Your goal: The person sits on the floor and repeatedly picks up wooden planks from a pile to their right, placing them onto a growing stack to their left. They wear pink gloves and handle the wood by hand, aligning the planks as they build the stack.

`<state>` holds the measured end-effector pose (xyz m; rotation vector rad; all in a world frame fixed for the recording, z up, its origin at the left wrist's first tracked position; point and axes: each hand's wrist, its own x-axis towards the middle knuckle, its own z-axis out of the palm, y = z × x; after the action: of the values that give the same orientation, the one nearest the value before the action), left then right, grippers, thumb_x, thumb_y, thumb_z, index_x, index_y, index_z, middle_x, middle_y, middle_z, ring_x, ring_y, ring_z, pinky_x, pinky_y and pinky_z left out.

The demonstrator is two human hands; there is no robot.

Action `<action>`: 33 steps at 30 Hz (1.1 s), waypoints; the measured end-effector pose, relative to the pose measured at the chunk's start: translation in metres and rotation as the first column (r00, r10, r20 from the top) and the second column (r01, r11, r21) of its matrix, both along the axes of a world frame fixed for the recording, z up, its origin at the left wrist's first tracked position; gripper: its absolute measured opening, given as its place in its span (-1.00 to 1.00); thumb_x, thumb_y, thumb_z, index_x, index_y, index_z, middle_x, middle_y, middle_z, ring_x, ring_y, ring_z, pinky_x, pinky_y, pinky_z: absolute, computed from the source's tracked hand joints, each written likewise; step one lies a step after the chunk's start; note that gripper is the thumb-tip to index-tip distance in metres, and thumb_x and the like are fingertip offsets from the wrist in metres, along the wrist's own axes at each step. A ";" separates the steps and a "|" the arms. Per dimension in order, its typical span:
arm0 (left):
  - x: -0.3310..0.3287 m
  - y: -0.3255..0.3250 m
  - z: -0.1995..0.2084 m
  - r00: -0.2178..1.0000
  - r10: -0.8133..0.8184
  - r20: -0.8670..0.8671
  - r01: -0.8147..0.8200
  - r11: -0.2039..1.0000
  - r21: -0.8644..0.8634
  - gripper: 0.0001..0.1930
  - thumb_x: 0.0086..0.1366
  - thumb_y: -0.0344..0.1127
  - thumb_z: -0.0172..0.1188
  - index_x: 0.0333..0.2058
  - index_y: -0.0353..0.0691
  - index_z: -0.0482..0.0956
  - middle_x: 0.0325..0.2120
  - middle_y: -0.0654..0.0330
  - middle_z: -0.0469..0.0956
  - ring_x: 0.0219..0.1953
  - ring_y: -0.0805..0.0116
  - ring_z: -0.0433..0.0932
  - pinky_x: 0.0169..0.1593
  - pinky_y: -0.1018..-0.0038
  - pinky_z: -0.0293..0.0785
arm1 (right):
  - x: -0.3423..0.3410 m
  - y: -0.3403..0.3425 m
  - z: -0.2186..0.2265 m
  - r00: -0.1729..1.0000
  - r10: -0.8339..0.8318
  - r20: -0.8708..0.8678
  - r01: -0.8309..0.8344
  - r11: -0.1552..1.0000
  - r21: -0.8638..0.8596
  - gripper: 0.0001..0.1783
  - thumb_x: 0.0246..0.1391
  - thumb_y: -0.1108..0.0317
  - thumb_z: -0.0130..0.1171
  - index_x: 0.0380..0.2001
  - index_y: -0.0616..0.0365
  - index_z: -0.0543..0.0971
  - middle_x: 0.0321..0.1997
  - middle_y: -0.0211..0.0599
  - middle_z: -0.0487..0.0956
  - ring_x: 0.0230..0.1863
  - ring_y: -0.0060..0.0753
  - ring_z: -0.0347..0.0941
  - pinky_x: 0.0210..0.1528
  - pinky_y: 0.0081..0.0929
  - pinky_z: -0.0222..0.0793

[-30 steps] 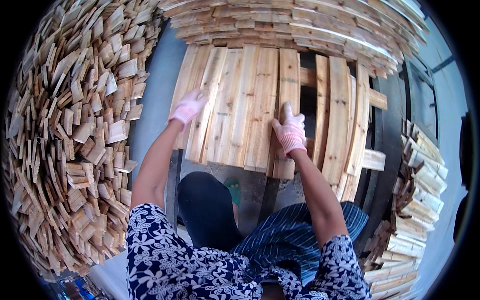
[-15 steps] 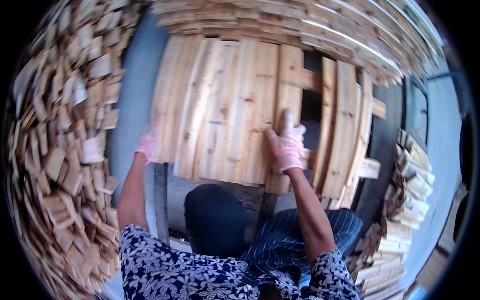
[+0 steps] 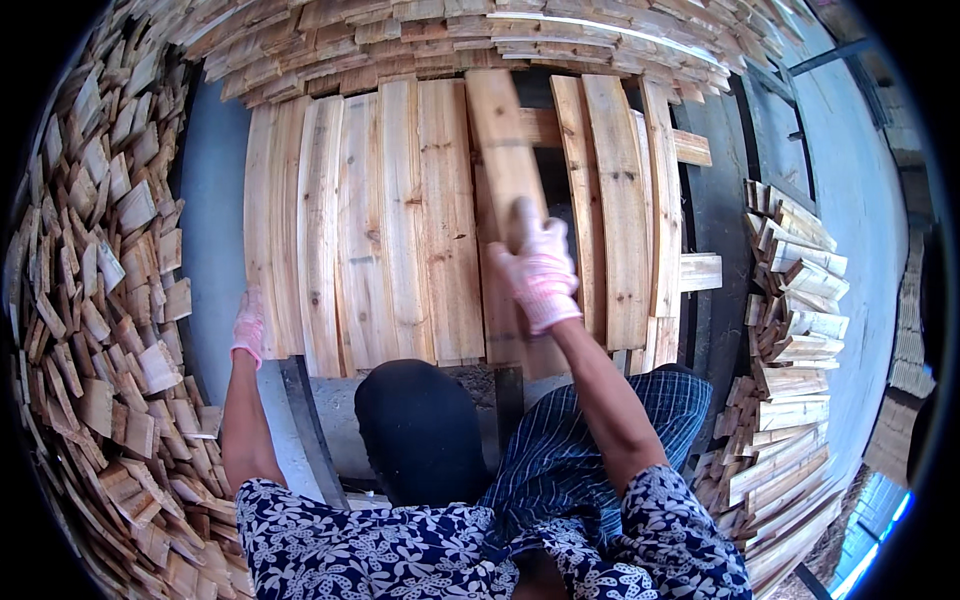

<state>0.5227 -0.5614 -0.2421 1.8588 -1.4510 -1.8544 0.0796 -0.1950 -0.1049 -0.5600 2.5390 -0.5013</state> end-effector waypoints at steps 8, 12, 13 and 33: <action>-0.032 0.002 0.010 0.974 -0.103 0.203 0.123 0.988 -0.090 -0.01 0.40 0.47 -0.11 0.53 -0.13 -0.06 0.47 0.11 0.15 0.45 0.22 0.20 0.46 0.33 0.10 | -0.091 0.095 -0.019 0.883 -0.057 -0.467 0.228 0.920 0.319 -0.03 0.00 -0.02 0.37 0.46 -0.32 0.16 0.09 0.16 0.41 0.15 0.21 0.44 0.15 0.07 0.38; -0.032 0.007 0.021 0.969 -0.134 0.207 0.158 0.982 -0.102 -0.01 0.41 0.46 -0.10 0.53 -0.14 -0.08 0.45 0.11 0.18 0.45 0.24 0.19 0.47 0.37 0.09 | -0.084 0.081 -0.003 0.938 -0.090 -0.336 0.194 0.936 0.293 -0.02 0.00 0.01 0.39 0.46 -0.33 0.17 0.15 0.14 0.42 0.17 0.22 0.43 0.20 0.08 0.38; -0.030 0.007 0.024 0.968 -0.137 0.213 0.163 0.980 -0.112 -0.02 0.41 0.45 -0.10 0.52 -0.15 -0.07 0.45 0.12 0.18 0.45 0.24 0.19 0.47 0.37 0.08 | -0.073 0.075 0.008 0.945 -0.098 -0.311 0.181 0.951 0.250 -0.02 -0.01 0.03 0.40 0.46 -0.33 0.18 0.16 0.16 0.41 0.16 0.23 0.43 0.20 0.08 0.38; -0.016 0.003 0.023 0.957 -0.181 0.227 0.200 0.978 -0.061 -0.13 0.47 0.30 -0.06 0.47 -0.26 0.08 0.47 0.04 0.13 0.48 0.18 0.12 0.45 0.33 0.09 | -0.048 0.041 -0.074 0.995 -0.075 -0.064 0.069 0.994 -0.085 -0.30 0.28 -0.07 0.14 0.44 -0.32 0.23 0.31 0.36 0.27 0.23 0.45 0.38 0.19 0.17 0.42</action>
<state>0.5066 -0.5580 -0.2188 2.0007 -1.8103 -1.6762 0.0314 -0.1544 -0.1793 -0.5244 2.6193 -0.6255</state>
